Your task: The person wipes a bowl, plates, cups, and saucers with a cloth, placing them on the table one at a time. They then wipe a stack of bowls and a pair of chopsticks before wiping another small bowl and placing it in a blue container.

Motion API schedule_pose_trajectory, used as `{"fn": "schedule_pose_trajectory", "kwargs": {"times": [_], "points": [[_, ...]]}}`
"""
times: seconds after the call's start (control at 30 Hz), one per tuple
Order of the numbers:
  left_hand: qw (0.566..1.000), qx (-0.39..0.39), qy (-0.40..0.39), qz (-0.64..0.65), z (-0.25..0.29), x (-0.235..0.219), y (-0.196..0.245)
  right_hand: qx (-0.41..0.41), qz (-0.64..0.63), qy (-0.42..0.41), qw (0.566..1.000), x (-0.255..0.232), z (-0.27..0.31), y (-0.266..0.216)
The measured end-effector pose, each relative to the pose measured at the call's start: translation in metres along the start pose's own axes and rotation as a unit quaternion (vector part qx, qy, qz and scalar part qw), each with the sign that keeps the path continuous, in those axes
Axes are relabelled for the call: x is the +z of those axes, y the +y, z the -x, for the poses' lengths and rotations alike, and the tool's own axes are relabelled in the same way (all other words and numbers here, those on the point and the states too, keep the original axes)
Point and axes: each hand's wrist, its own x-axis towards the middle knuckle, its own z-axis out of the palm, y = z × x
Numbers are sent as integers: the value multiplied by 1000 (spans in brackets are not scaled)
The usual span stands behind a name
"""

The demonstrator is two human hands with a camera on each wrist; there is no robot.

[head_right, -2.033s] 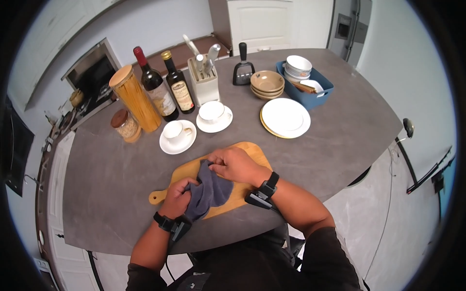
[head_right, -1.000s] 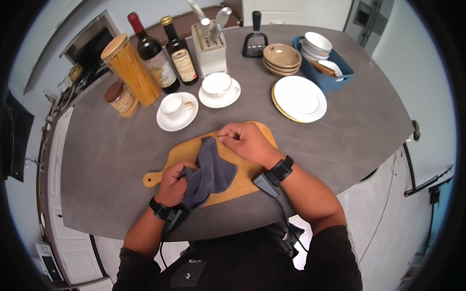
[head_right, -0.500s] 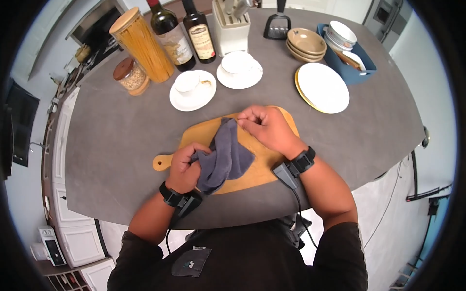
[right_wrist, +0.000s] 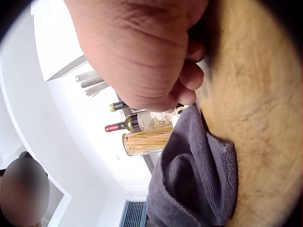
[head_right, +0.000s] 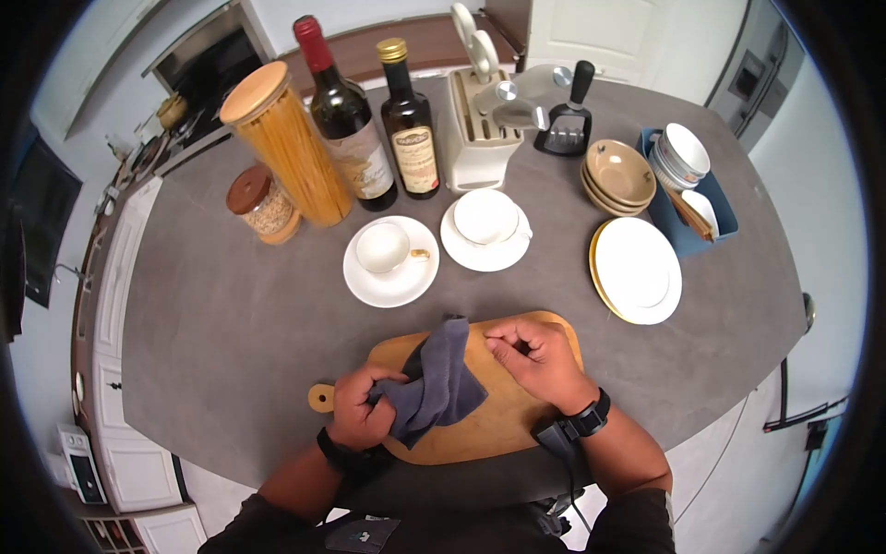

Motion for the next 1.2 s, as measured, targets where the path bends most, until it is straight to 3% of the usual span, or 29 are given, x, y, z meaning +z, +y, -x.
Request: {"fn": "schedule_pose_trajectory", "kwargs": {"times": [0.37,1.0,1.2], "points": [[998,46,45,-5,6,9,-6,-7,-16,-18,1000,-2,4,-1],[994,83,20,-62,4,9,-4,-31,-12,-25,999,1,3,6],[997,59,13,-51,2,8,-5,-13,-5,-28,999,1,4,1]]}}
